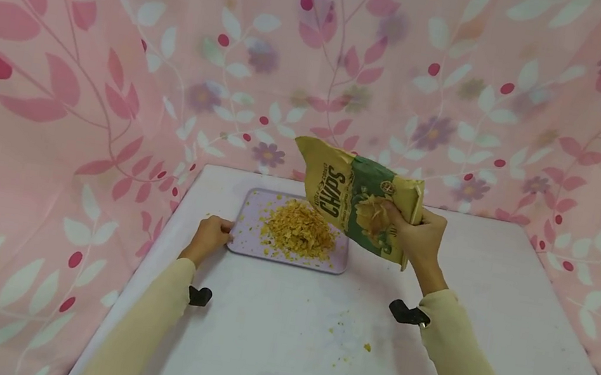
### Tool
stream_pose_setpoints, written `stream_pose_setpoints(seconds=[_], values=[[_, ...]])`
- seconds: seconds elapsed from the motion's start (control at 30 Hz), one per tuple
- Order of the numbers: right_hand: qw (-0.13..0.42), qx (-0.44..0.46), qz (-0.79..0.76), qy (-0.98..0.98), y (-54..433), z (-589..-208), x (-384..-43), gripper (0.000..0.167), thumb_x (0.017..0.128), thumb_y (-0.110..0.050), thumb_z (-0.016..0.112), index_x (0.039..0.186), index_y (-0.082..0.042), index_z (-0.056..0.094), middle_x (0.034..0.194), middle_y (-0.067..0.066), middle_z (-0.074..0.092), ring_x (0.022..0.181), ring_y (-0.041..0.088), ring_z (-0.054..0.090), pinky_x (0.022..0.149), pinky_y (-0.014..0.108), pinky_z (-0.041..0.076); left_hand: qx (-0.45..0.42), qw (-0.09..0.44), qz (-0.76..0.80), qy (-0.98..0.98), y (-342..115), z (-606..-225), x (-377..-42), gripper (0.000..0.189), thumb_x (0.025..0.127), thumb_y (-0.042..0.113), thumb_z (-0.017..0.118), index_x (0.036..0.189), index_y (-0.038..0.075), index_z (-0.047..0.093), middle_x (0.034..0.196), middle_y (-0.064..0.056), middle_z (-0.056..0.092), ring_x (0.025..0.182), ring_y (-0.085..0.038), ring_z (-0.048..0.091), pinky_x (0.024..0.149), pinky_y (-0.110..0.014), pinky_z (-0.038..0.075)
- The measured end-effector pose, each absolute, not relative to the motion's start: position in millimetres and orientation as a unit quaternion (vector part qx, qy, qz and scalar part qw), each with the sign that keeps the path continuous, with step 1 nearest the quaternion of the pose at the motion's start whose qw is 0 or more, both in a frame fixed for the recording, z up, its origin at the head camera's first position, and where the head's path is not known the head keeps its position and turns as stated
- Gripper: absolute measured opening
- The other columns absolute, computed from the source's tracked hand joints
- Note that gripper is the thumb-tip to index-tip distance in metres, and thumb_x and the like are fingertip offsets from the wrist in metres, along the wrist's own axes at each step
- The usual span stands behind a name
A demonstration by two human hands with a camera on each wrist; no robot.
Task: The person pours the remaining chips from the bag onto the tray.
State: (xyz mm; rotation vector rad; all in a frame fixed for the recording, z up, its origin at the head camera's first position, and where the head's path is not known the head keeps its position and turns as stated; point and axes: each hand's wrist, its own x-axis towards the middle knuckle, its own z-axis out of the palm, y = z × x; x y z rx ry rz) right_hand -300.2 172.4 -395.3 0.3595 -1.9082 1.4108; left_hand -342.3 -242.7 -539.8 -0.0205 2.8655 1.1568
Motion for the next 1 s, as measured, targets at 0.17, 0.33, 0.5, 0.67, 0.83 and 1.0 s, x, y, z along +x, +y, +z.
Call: stream_pose_setpoints(seconds=[0.17, 0.33, 0.5, 0.67, 0.83, 1.0], values=[[0.381, 0.151, 0.568, -0.713, 173, -391, -299, 0.019, 0.075, 0.002, 0.08, 0.07, 0.015, 0.066, 0.058, -0.004, 0.065, 0.05, -0.001, 0.057, 0.047, 0.014, 0.045, -0.005, 0.024, 0.375, 0.927, -243, -541, -343, 0.039, 0.081, -0.003, 0.072, 0.119, -0.006, 0.065, 0.104, -0.021, 0.07, 0.095, -0.026, 0.06, 0.08, -0.036, 0.05], [0.338, 0.147, 0.512, -0.776, 173, -398, -298, 0.021, 0.073, 0.002, 0.082, 0.062, 0.009, 0.065, 0.052, 0.018, 0.061, 0.041, -0.001, 0.049, 0.04, 0.017, 0.038, -0.011, 0.029, 0.378, 0.925, -242, -543, -345, 0.04, 0.082, -0.003, 0.072, 0.12, -0.006, 0.064, 0.105, -0.021, 0.07, 0.095, -0.025, 0.06, 0.08, -0.035, 0.05], [0.38, 0.152, 0.562, -0.719, 179, -405, -309, 0.016, 0.072, 0.002, 0.082, 0.073, 0.012, 0.07, 0.063, 0.004, 0.069, 0.054, -0.001, 0.06, 0.05, 0.015, 0.047, -0.013, 0.032, 0.377, 0.925, -242, -544, -344, 0.039, 0.082, -0.003, 0.072, 0.12, -0.006, 0.064, 0.108, -0.021, 0.069, 0.099, -0.026, 0.059, 0.083, -0.035, 0.05], [0.367, 0.152, 0.575, -0.715, 178, -409, -313, 0.018, 0.072, -0.001, 0.084, 0.07, 0.01, 0.07, 0.06, -0.003, 0.067, 0.05, 0.002, 0.058, 0.047, 0.016, 0.045, -0.015, 0.029, 0.379, 0.925, -244, -544, -343, 0.039, 0.082, -0.004, 0.07, 0.12, -0.006, 0.064, 0.117, -0.022, 0.066, 0.113, -0.03, 0.056, 0.091, -0.041, 0.048], [0.32, 0.133, 0.525, -0.777, 170, -402, -301, 0.027, 0.075, -0.005, 0.082, 0.059, 0.006, 0.064, 0.05, 0.01, 0.062, 0.04, 0.001, 0.05, 0.038, 0.019, 0.038, -0.013, 0.031, 0.373, 0.927, -243, -544, -345, 0.04, 0.082, -0.002, 0.071, 0.121, -0.005, 0.064, 0.113, -0.022, 0.068, 0.106, -0.028, 0.057, 0.089, -0.039, 0.049], [0.372, 0.14, 0.561, -0.726, 169, -392, -302, 0.019, 0.075, 0.001, 0.08, 0.07, 0.014, 0.067, 0.06, -0.001, 0.067, 0.051, -0.002, 0.059, 0.048, 0.014, 0.046, -0.011, 0.03, 0.37, 0.928, -242, -542, -346, 0.04, 0.081, -0.003, 0.072, 0.12, -0.005, 0.064, 0.106, -0.021, 0.07, 0.095, -0.026, 0.058, 0.081, -0.036, 0.049]])
